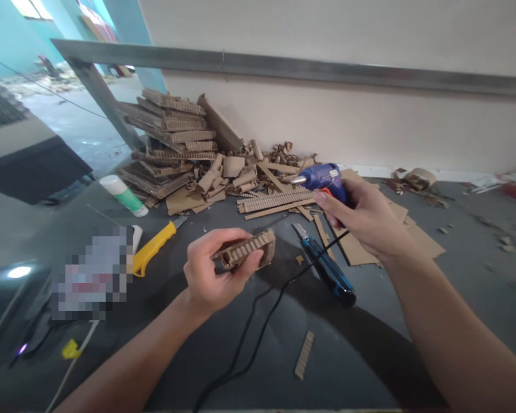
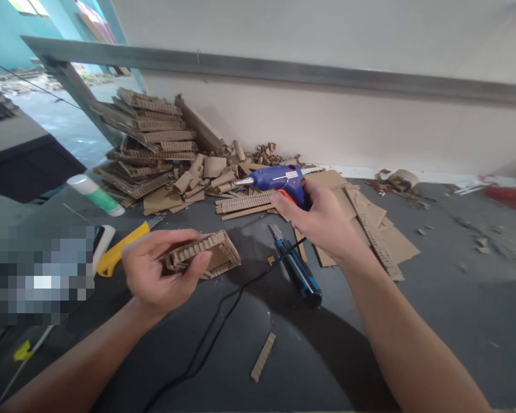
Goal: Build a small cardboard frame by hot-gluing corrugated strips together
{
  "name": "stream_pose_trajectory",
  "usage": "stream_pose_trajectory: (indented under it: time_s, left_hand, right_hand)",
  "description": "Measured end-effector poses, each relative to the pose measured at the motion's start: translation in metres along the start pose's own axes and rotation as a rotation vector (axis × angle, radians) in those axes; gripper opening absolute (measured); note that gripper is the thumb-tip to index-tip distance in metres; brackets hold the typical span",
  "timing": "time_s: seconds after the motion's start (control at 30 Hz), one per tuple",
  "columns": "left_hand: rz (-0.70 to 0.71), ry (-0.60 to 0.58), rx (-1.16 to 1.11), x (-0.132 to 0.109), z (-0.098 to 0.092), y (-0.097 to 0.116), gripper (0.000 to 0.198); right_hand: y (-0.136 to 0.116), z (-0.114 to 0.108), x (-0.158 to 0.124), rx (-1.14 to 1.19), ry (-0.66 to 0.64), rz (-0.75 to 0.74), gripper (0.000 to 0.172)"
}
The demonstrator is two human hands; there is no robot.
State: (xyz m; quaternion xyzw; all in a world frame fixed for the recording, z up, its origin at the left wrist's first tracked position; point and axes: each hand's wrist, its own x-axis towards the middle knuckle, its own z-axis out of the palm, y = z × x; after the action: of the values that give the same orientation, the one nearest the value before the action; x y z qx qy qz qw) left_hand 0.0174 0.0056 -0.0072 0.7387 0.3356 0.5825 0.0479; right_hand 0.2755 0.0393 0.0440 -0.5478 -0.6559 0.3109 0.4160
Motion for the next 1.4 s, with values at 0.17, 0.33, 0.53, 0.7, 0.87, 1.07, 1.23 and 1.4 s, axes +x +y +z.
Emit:
stream_pose_trajectory:
  time_s: [0.17, 0.33, 0.53, 0.7, 0.87, 1.07, 1.23, 1.4]
  left_hand:
    - [-0.129, -0.055, 0.032, -0.010, 0.005, -0.011, 0.060]
    - [-0.431, -0.137, -0.032, -0.006, 0.005, -0.009, 0.048]
    - [-0.864, -0.362, -0.103, -0.007, 0.009, -0.011, 0.056]
    - [-0.830, -0.574, 0.055, -0.010, 0.012, -0.014, 0.087]
    - [-0.536, -0.509, 0.365, 0.000, 0.003, -0.021, 0.067]
    - [-0.360, -0.518, 0.556, 0.011, -0.014, -0.050, 0.026]
    - [-0.344, -0.774, 0.478, 0.010, -0.021, -0.063, 0.031]
    - [-0.295, -0.924, 0.407, 0.010, -0.022, -0.067, 0.033]
  right_hand:
    - [0.002, 0.002, -0.002, 0.005, -0.009, 0.045, 0.047]
    - [0.015, 0.013, -0.017, 0.098, 0.110, 0.042, 0.043]
    - [0.041, 0.022, -0.040, 0.018, 0.386, 0.051, 0.035]
    - [0.059, 0.023, -0.047, -0.001, 0.496, 0.016, 0.032]
    - [0.068, 0.024, -0.049, -0.086, 0.521, -0.022, 0.029]
    - [0.075, 0.029, -0.049, -0.068, 0.526, -0.033, 0.031]
    - [0.074, 0.032, -0.051, -0.124, 0.519, -0.048, 0.027]
    - [0.071, 0.033, -0.052, -0.136, 0.508, -0.049, 0.027]
